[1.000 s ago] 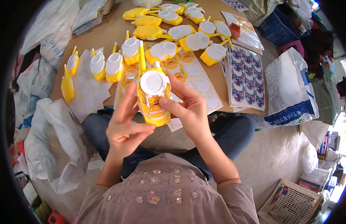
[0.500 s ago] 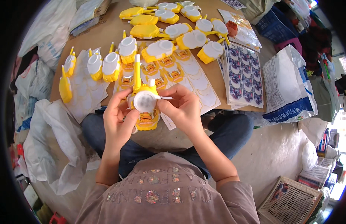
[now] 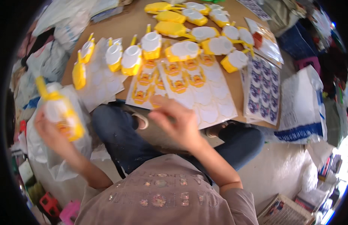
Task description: Peeling and applying decorative stickers to the front of yellow toy walkie-talkies.
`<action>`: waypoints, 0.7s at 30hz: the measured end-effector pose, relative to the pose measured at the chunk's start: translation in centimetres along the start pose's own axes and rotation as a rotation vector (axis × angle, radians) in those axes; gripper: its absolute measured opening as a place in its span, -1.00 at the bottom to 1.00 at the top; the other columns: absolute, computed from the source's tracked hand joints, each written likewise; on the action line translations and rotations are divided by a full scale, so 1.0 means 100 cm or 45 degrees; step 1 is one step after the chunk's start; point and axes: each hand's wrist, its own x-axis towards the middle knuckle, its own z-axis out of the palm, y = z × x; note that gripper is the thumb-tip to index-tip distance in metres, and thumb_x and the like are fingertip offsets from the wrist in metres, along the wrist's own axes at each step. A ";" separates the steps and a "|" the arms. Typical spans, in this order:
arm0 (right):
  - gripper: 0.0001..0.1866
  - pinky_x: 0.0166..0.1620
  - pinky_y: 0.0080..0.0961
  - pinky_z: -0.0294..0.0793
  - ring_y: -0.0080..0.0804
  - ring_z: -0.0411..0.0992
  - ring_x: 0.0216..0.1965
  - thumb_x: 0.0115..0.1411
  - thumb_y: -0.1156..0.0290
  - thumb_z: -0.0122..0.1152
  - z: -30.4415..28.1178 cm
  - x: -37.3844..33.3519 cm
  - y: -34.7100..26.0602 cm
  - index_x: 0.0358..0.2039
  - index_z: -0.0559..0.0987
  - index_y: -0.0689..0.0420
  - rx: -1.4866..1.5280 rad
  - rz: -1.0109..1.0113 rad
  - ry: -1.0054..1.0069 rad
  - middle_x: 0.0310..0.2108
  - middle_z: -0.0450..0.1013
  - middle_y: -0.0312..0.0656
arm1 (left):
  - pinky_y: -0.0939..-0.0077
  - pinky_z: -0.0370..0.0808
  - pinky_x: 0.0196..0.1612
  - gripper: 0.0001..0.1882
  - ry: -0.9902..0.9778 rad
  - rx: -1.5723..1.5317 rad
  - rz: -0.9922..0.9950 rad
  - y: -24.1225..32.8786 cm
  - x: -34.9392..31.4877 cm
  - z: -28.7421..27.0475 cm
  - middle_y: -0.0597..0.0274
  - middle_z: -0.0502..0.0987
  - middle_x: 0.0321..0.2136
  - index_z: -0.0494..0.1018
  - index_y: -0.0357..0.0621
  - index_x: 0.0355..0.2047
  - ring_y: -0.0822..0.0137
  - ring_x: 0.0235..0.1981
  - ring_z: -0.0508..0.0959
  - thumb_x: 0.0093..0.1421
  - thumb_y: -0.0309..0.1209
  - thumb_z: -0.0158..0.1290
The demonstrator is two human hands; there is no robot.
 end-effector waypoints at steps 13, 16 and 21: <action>-0.66 0.08 -0.35 0.41 -0.16 0.44 0.03 0.16 0.47 0.19 -0.106 0.062 0.110 -0.03 0.55 0.19 -0.854 -0.157 0.175 0.02 0.48 -0.08 | 0.44 0.40 0.09 -0.73 -0.144 -0.140 0.028 0.001 -0.005 0.012 0.13 0.55 -0.05 0.47 -0.38 -0.05 0.32 -0.03 0.52 0.30 -0.48 -0.02; -0.64 0.14 -0.27 0.32 -0.15 0.36 0.11 0.18 0.40 0.16 -0.109 0.077 0.119 0.01 0.55 0.13 -1.016 -0.252 0.067 0.10 0.44 -0.18 | 0.50 0.47 -0.06 -0.74 -0.960 -0.702 0.193 0.049 -0.058 0.135 0.14 0.61 -0.21 0.54 -0.14 -0.15 0.35 -0.17 0.58 0.22 -0.64 -0.04; -0.62 0.14 -0.25 0.30 -0.23 0.33 0.12 0.19 0.27 0.16 -0.096 0.082 0.139 0.02 0.55 0.05 -1.241 -0.332 0.044 0.12 0.43 -0.29 | 0.39 0.51 -0.13 -0.67 -1.061 -0.687 0.711 0.057 -0.098 0.267 0.16 0.58 -0.13 0.51 -0.14 -0.06 0.18 -0.10 0.58 0.15 -0.61 0.02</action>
